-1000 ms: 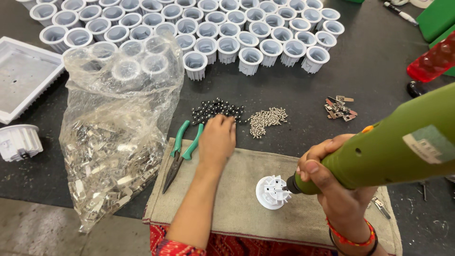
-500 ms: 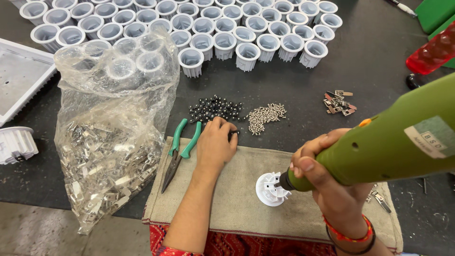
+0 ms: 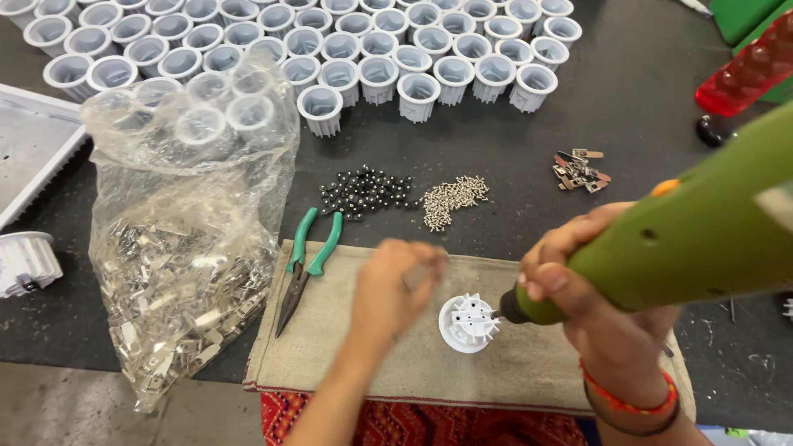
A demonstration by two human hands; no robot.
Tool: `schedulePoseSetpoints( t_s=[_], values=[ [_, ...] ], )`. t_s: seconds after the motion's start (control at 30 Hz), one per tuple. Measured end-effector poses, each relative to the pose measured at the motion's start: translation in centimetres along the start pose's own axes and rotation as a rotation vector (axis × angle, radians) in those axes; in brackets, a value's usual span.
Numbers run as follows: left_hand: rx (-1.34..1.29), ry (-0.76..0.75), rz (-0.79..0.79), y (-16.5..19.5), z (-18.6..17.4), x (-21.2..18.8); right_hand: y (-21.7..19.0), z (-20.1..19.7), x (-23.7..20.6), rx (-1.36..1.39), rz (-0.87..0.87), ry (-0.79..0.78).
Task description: The person assembles white plastic lamp holder components at a workbench. They hold a white plastic base, place small metal screws into it, and use a green electric screwdriver to drive the screws in, repeating the process on multiple components and picking screws from a pile on the table.
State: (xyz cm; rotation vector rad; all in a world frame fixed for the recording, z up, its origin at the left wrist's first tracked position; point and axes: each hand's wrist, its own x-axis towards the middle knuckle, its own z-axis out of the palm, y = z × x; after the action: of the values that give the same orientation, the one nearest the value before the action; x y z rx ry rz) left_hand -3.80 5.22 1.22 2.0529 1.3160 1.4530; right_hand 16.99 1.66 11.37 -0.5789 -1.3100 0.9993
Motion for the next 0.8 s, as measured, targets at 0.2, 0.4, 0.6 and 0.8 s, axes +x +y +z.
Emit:
schedulePoseSetpoints(
  t_s=[0.2,0.4,0.6,0.8],
  values=[
    [0.019,-0.054,0.069,5.3,0.6,-3.1,-0.4,-1.7,-0.3,-0.035,-0.010,0.041],
    [0.042,-0.089,0.119,5.7,0.1,-2.6,-0.2,-1.8,-0.6,-0.075,-0.039,0.037],
    [0.078,-0.158,0.223,5.8,-0.7,-2.6,0.1,-1.5,-0.9,-0.064,-0.032,0.047],
    [0.079,-0.247,0.207,5.7,-1.4,-2.5,0.1,-0.7,-1.1,-0.018,-0.029,0.066]
  ],
)
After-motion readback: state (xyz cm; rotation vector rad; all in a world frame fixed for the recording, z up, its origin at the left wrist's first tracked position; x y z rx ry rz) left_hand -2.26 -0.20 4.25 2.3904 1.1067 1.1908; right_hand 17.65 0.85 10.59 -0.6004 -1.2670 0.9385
